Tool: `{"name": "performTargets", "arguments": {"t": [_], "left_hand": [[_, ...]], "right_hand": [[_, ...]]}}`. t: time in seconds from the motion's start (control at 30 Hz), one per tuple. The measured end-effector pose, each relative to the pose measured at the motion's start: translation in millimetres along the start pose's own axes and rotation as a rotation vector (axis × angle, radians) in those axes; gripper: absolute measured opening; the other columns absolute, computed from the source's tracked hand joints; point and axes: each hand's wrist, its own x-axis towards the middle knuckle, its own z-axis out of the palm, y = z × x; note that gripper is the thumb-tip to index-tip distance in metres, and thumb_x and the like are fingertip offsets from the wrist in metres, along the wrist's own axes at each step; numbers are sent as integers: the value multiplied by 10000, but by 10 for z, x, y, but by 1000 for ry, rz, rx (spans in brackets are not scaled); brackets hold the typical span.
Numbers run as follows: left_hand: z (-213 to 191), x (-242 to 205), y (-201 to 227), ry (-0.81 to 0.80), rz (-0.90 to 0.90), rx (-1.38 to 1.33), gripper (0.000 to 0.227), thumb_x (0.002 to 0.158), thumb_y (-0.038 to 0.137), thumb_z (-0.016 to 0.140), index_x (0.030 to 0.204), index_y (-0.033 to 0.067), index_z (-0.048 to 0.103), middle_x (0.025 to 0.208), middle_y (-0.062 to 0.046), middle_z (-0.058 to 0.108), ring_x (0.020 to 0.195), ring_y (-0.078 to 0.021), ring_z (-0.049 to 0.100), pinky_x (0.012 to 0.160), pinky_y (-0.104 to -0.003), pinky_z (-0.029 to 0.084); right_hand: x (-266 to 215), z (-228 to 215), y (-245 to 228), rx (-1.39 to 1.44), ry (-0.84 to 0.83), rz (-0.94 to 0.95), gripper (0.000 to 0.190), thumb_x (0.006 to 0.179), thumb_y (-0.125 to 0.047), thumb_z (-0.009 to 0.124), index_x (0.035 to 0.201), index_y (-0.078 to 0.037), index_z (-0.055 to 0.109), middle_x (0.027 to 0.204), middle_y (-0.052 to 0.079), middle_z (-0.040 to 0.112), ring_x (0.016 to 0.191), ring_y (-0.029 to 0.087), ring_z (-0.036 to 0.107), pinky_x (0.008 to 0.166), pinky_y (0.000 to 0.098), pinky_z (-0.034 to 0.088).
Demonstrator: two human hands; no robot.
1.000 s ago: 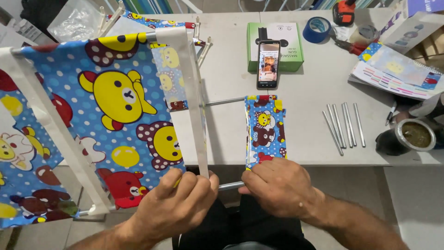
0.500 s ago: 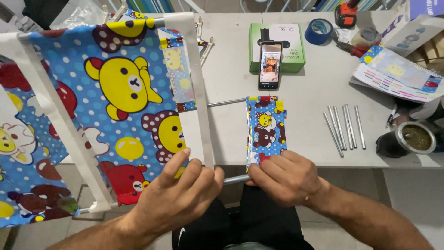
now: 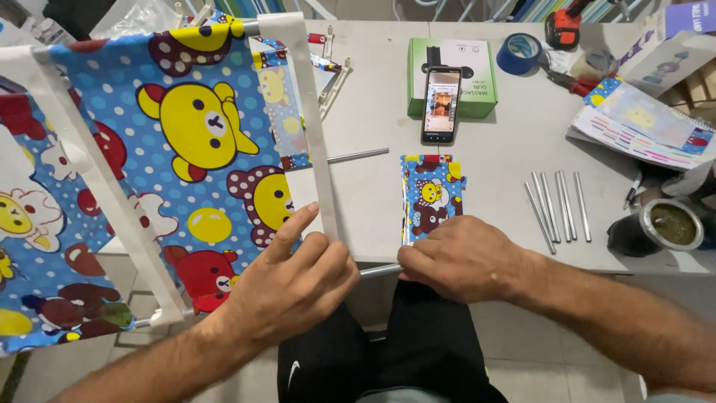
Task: Assembling a multi-tier shelf unit by connecting metal tubes with plastic joints and adding fabric shelves.
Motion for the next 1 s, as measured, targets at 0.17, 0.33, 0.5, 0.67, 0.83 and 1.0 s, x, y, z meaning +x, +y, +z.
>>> {"name": "performTargets", "arguments": {"t": [0.17,0.33,0.5,0.67,0.83,1.0], "left_hand": [[-17,60,-17,-22,14,15,178,998,60,584,844,129,641,758,-23,493,693,-201,527,1153,-505,459],[-16,74,-30,10,2,7,230,994,36,540,799,128,623,757,-30,475,682,-215,508,1141,-501,470],[0,49,-29,5,13,-29,210,983,35,558,807,128,625,757,-33,484,680,-216,523,1122,-508,483],[-64,50,-109,-2,15,-30,195,991,53,580,822,127,643,774,-39,501,701,-218,534,1110,-510,488],[-160,7,-264,19,-78,59,247,984,-40,542,793,115,561,733,-44,426,691,-235,519,1113,-470,477],[-162,-18,-210,25,-64,21,203,969,-70,540,880,104,595,757,-40,433,702,-211,527,1131,-477,462]], "right_hand": [[45,-108,-35,-469,498,-172,315,1062,-157,543,754,-96,556,585,-33,395,482,96,330,479,269,223],[-74,-89,-110,403,-226,398,443,1032,-509,345,782,-184,514,660,43,629,601,389,583,540,524,413],[-146,95,-72,369,-87,218,348,1065,-417,411,869,-152,524,646,32,607,545,331,516,663,425,397],[-118,-154,-147,-310,435,31,276,1082,-222,517,851,-85,577,653,5,429,544,171,391,596,310,313],[-653,259,181,-57,358,512,154,966,-192,716,857,-100,655,657,45,604,555,221,519,595,401,404],[-1206,1019,375,284,-193,1397,343,1008,-362,445,1161,-105,613,867,147,717,760,355,663,677,497,496]]}}
